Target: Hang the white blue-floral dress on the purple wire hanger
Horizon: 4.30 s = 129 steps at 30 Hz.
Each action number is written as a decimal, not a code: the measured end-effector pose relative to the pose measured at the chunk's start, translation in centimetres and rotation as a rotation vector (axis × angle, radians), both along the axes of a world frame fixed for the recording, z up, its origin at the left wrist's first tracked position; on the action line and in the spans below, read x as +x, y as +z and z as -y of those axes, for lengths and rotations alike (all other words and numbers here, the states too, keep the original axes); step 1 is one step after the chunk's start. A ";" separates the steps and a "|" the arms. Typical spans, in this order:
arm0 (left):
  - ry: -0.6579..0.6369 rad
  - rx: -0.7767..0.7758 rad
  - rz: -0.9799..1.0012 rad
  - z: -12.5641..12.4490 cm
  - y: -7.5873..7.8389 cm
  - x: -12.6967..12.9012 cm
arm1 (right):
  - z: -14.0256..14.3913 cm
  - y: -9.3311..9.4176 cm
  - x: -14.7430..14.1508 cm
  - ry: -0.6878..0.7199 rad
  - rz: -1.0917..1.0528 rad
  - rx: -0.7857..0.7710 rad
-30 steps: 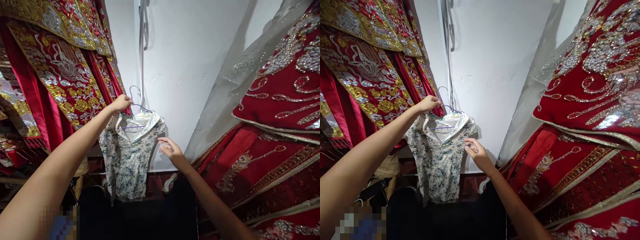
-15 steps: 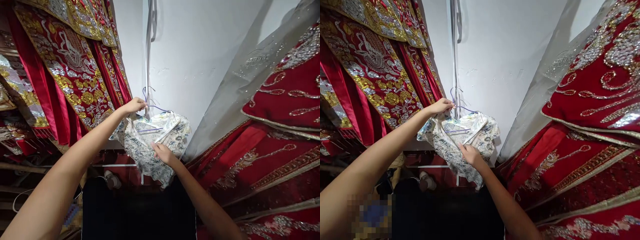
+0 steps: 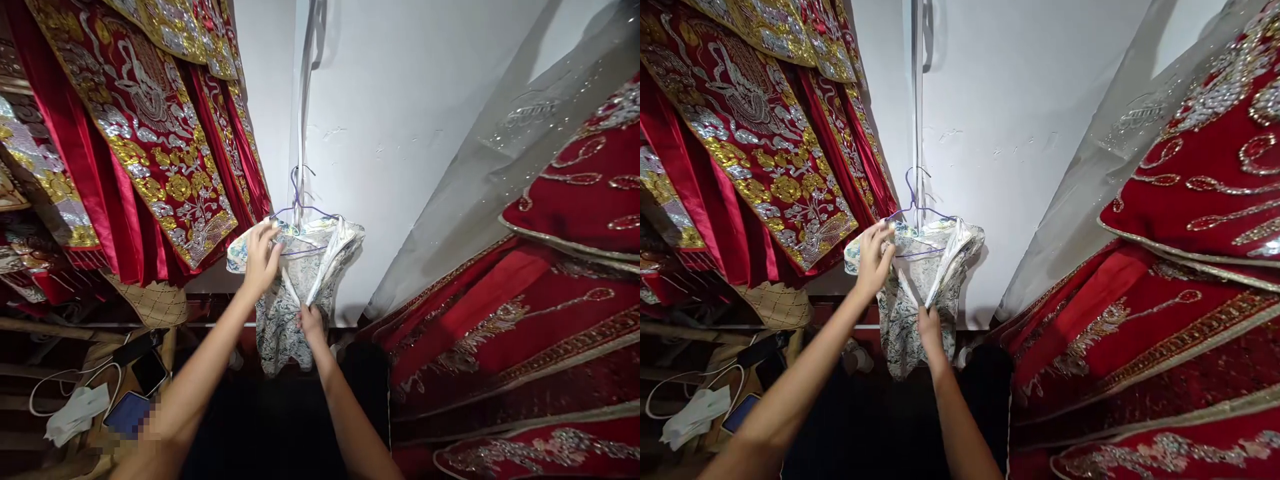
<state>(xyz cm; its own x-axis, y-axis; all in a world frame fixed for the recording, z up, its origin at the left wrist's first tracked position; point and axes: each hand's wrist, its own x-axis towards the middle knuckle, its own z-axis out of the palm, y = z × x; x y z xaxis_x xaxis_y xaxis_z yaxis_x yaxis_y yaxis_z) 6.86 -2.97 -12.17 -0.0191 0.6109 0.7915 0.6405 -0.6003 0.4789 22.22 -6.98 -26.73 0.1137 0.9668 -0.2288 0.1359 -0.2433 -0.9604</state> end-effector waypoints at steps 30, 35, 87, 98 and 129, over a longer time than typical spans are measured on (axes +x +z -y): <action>-0.254 -0.327 0.284 11.5 -16.7 4.8 | 8.1 3.7 -0.8 0.234 -0.461 0.341; -0.270 -0.295 0.259 11.0 -16.7 5.0 | 7.5 3.2 0.0 0.213 -0.430 0.272; -0.136 0.173 -0.251 -0.7 7.0 1.3 | -5.6 20.2 2.0 0.328 -0.011 0.659; 0.197 -0.099 -0.109 -3.0 2.0 -12.8 | -5.3 12.7 4.8 0.472 0.265 0.518; -0.589 -0.319 -0.336 0.9 3.9 0.0 | -3.7 14.4 4.7 1.020 0.070 0.451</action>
